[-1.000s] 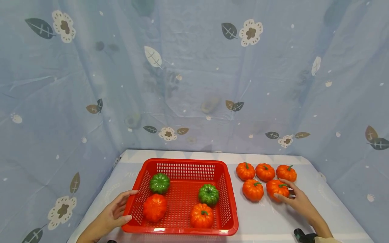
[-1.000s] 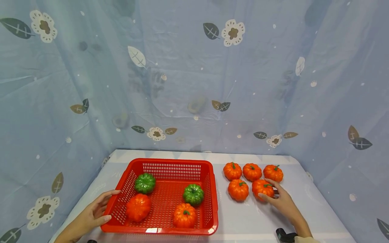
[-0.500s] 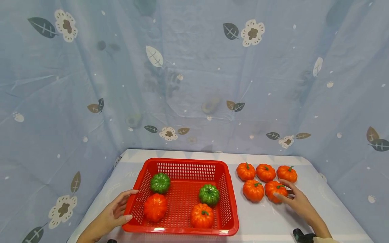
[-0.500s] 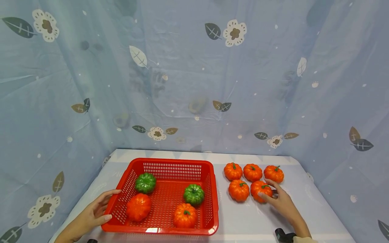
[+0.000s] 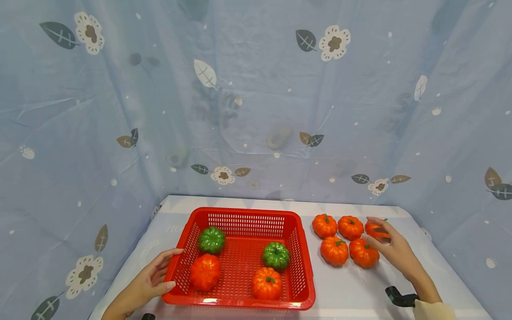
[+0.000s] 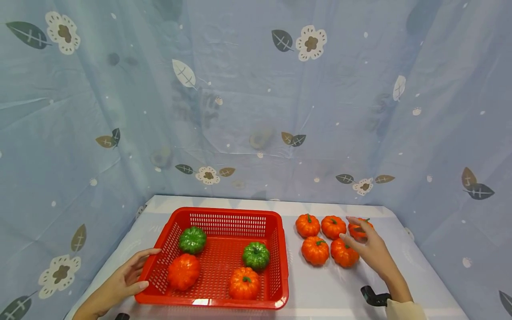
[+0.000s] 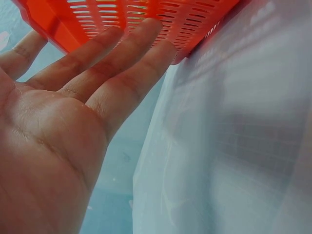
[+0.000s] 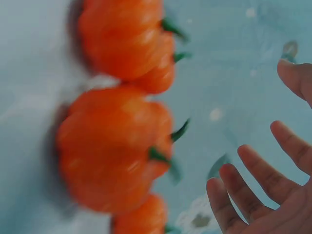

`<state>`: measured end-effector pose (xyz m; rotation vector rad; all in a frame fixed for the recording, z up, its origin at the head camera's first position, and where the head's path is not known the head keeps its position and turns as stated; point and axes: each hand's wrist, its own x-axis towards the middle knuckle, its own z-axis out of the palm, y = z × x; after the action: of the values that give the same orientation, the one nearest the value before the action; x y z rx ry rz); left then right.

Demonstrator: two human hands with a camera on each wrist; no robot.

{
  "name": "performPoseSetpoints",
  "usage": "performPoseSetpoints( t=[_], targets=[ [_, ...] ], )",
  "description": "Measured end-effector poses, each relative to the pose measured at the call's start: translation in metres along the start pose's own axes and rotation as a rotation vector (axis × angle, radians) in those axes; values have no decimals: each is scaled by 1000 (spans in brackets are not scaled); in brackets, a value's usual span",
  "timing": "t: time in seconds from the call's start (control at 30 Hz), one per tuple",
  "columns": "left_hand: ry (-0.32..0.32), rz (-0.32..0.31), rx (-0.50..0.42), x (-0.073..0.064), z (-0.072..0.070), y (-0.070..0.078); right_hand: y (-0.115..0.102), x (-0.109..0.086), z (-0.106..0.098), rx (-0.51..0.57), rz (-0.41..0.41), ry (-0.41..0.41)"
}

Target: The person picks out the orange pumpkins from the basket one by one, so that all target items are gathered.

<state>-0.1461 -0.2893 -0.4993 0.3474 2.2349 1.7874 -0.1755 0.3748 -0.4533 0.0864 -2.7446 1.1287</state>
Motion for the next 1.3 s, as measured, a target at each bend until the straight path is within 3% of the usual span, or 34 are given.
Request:
performPoseSetpoints(
  t=[0.27, 0.73, 1.0, 1.3],
  targets=[
    [-10, 10, 5, 2, 0, 2, -43, 16, 12, -19, -207, -12],
    [-7, 7, 7, 0, 0, -1, -119, 39, 52, 41, -417, -172],
    [-5, 31, 5, -1, -1, -3, -152, 44, 81, 81, -523, -333],
    [-10, 39, 6, 0, -1, -4, -180, 41, 121, 65, -603, -597]
  ],
)
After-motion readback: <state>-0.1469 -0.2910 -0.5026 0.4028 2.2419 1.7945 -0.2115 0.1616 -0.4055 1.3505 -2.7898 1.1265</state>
